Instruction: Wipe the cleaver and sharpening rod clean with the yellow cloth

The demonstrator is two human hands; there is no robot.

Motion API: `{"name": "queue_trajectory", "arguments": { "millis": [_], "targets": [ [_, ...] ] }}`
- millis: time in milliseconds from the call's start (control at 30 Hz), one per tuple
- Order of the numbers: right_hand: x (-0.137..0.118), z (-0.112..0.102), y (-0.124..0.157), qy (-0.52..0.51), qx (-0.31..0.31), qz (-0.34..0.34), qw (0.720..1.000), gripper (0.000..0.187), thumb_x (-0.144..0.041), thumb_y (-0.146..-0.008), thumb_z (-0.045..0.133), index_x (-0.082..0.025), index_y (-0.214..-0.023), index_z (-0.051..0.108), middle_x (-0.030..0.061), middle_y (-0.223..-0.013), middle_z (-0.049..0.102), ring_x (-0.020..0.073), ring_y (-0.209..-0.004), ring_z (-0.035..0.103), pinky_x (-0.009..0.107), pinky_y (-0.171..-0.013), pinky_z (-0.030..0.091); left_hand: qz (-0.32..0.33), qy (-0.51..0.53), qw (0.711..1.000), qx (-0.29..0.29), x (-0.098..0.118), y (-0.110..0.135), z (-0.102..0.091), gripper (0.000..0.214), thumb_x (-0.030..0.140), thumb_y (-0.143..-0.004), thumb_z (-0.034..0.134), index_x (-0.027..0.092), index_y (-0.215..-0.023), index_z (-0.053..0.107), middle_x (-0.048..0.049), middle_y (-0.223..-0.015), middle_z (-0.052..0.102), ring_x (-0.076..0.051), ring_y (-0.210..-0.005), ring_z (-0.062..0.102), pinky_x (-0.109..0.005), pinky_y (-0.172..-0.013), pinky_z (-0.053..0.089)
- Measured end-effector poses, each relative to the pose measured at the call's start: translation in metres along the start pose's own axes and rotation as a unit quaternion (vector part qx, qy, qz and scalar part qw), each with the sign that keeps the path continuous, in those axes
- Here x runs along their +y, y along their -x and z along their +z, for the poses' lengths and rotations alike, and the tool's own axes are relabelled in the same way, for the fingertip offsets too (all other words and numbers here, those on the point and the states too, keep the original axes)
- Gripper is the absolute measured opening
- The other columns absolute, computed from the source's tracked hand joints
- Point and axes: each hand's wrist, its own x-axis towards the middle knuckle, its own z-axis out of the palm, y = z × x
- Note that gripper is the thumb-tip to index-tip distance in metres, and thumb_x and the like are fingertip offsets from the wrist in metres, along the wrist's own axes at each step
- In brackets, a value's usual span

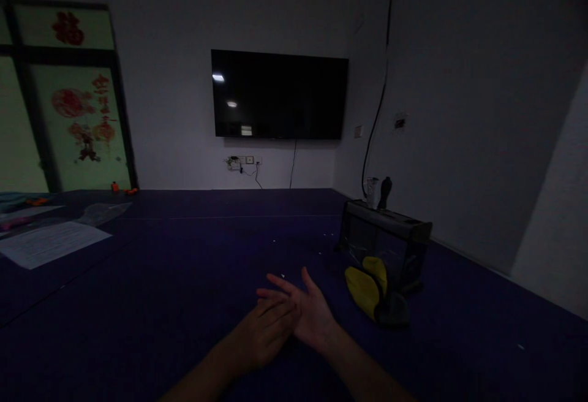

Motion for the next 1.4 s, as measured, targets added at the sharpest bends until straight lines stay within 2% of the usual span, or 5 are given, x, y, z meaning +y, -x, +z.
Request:
{"name": "queue_trajectory", "arguments": {
  "millis": [200, 900, 1000, 1167, 1400],
  "targets": [
    [-0.001, 0.005, 0.001, 0.012, 0.002, 0.0, 1.0, 0.074, -0.069, -0.082, 0.022, -0.01, -0.122, 0.044, 0.0178, -0.107, 0.063, 0.0256, -0.099, 0.059, 0.04, -0.089, 0.036, -0.019, 0.027, 0.998, 0.052, 0.002, 0.004, 0.0, 0.037, 0.01, -0.089, 0.037, 0.01, -0.125, 0.047, -0.0103, -0.107, 0.067, -0.014, -0.112, 0.054, -0.029, -0.096, 0.044],
    [0.0, 0.005, 0.0, 0.001, 0.038, -0.031, 0.999, 0.075, -0.069, -0.083, 0.022, -0.008, -0.118, 0.048, 0.0185, -0.099, 0.066, 0.0257, -0.09, 0.064, 0.039, -0.087, 0.037, -0.037, 0.061, 0.996, 0.052, 0.007, -0.005, -0.003, 0.027, 0.017, -0.089, 0.044, 0.009, -0.113, 0.053, -0.01, -0.101, 0.068, -0.015, -0.1, 0.06, -0.028, -0.089, 0.047],
    [-0.002, 0.004, -0.001, -0.001, 0.06, -0.042, 0.997, 0.075, -0.067, -0.084, 0.019, -0.006, -0.116, 0.05, 0.0182, -0.093, 0.068, 0.0253, -0.084, 0.065, 0.037, -0.083, 0.04, -0.026, 0.044, 0.997, 0.052, 0.006, -0.004, 0.0, 0.031, 0.021, -0.089, 0.046, 0.007, -0.116, 0.05, -0.0115, -0.101, 0.068, -0.015, -0.104, 0.058, -0.029, -0.092, 0.046],
    [-0.002, 0.006, -0.001, -0.008, 0.079, -0.047, 0.996, 0.074, -0.066, -0.085, 0.021, -0.005, -0.112, 0.054, 0.0174, -0.089, 0.069, 0.0216, -0.073, 0.066, 0.033, -0.074, 0.042, -0.005, -0.014, 0.998, 0.057, 0.006, -0.007, 0.002, 0.04, 0.04, -0.087, 0.048, 0.01, -0.111, 0.055, -0.0112, -0.103, 0.067, -0.019, -0.103, 0.058, -0.034, -0.092, 0.046],
    [0.008, 0.012, -0.001, 0.003, 0.073, -0.012, 0.997, 0.07, -0.065, -0.084, 0.029, -0.006, -0.105, 0.062, 0.0128, -0.083, 0.069, 0.0202, -0.079, 0.065, 0.03, -0.08, 0.04, -0.01, -0.081, 0.993, 0.085, 0.005, -0.011, -0.004, 0.024, 0.029, -0.087, 0.049, 0.017, -0.106, 0.06, -0.0048, -0.112, 0.065, -0.017, -0.113, 0.051, -0.036, -0.103, 0.033]
  ]
}}
